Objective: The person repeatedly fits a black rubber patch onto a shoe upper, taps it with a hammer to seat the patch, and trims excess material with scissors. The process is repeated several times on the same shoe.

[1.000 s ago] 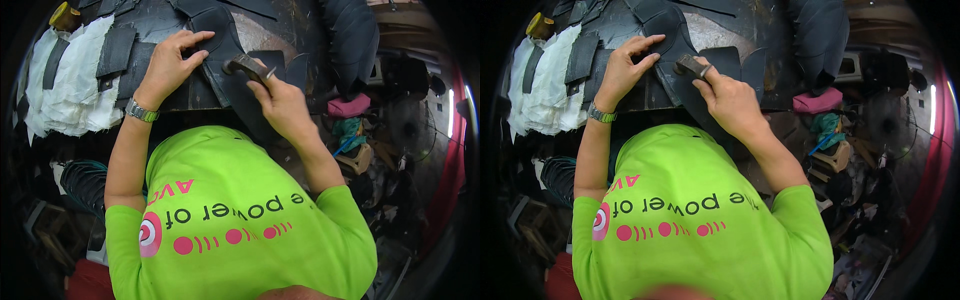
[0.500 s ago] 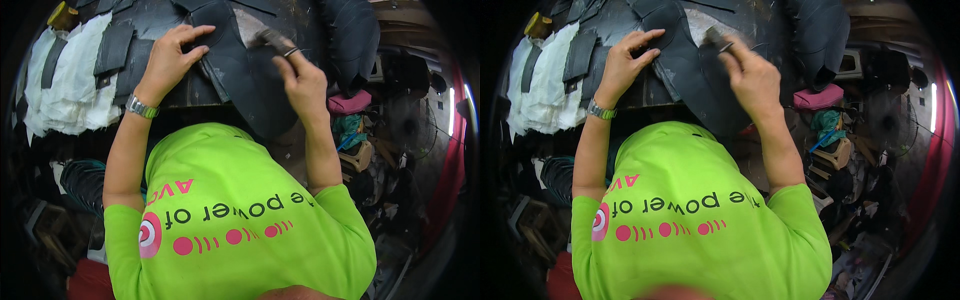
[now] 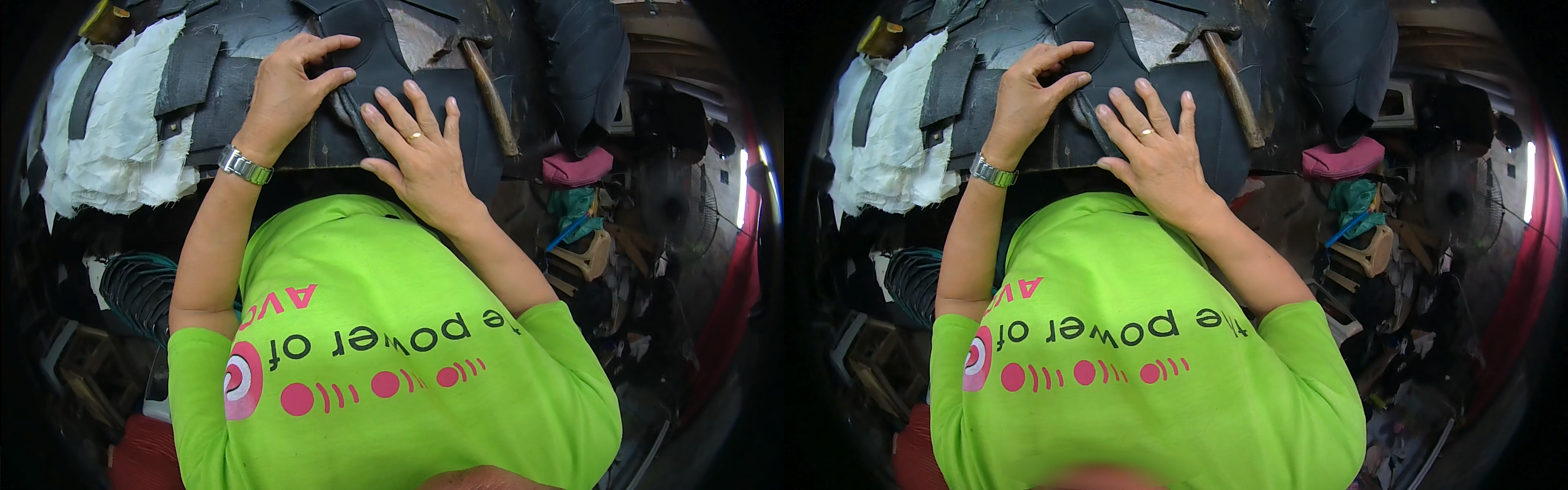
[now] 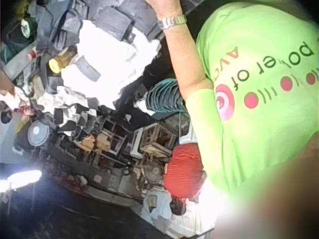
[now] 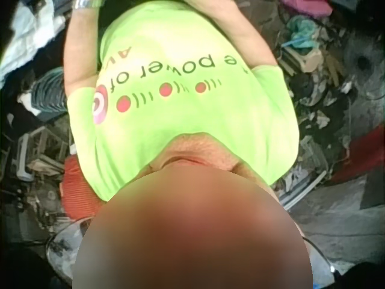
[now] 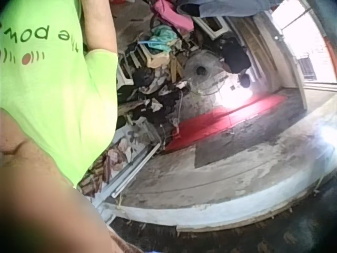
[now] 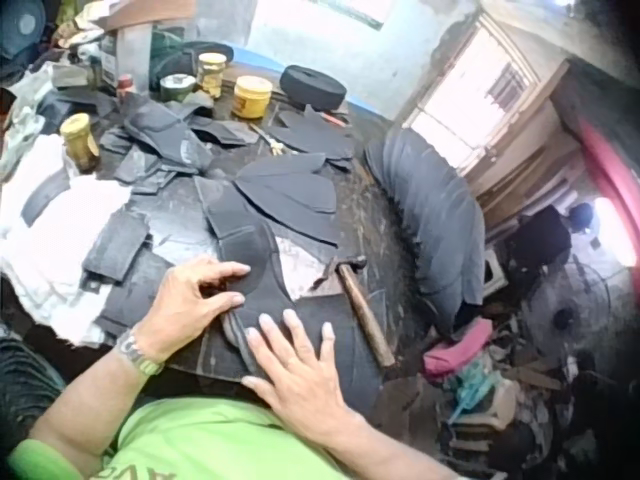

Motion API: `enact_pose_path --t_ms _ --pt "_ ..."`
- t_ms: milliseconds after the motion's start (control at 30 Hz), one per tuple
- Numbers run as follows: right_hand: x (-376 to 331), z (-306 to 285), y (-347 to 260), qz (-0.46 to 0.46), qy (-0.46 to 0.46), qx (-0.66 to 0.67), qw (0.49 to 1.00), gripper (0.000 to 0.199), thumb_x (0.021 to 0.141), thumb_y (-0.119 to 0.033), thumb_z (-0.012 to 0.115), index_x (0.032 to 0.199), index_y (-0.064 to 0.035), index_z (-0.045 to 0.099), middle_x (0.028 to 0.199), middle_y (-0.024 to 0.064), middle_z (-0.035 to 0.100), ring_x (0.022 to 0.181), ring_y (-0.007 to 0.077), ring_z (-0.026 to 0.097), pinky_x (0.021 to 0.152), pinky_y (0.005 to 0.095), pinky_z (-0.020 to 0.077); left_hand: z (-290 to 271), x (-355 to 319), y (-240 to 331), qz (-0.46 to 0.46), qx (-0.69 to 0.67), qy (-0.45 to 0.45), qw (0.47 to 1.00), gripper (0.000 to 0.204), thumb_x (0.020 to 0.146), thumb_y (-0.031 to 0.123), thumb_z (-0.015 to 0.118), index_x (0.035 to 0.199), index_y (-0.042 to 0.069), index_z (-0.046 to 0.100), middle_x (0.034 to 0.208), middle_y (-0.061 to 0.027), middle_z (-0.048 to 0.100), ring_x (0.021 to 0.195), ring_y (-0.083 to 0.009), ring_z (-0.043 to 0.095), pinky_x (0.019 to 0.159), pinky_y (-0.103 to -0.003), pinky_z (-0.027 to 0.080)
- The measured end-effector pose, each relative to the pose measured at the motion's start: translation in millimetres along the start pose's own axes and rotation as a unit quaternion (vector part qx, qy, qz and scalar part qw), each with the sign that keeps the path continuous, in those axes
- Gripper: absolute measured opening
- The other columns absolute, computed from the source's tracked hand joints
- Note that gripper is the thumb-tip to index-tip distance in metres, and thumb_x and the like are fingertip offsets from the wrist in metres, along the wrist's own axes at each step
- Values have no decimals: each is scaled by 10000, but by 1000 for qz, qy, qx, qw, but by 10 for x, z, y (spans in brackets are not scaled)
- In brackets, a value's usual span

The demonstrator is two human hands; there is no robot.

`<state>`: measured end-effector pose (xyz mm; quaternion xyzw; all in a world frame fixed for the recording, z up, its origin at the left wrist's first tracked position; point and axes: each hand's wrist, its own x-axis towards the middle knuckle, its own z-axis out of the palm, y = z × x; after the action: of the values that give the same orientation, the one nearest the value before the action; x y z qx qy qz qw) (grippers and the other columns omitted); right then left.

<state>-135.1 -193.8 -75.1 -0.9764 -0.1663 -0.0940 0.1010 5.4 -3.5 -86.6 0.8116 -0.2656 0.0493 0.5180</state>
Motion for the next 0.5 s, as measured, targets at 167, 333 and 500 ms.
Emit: enact_pose_path --t_ms 167,333,500 --pt "-100 -178 -24 -9 -10 -14 1000 691 821 -437 770 1426 -167 570 1560 52 450 1505 303 297 1152 695 155 1 -12 -5 -4 4 -2 1000 396 818 119 813 1205 180 756 882 -11 624 786 -130 569 742 -264 501" --pt "142 -13 -120 3 -22 -17 1000 750 821 -510 741 1449 -152 541 1569 67 439 1503 320 295 1157 693 163 8 0 -28 -18 -8 -9 1000 387 828 106 803 1205 179 756 854 -8 615 765 -126 561 727 -260 497" --pt "256 -10 -204 -94 -45 110 988 710 874 -497 705 1456 -134 521 1473 132 524 1466 294 368 1189 651 185 -6 16 -23 -12 2 -11 1000 394 826 113 805 1211 178 754 849 -2 611 749 -124 548 721 -261 490"
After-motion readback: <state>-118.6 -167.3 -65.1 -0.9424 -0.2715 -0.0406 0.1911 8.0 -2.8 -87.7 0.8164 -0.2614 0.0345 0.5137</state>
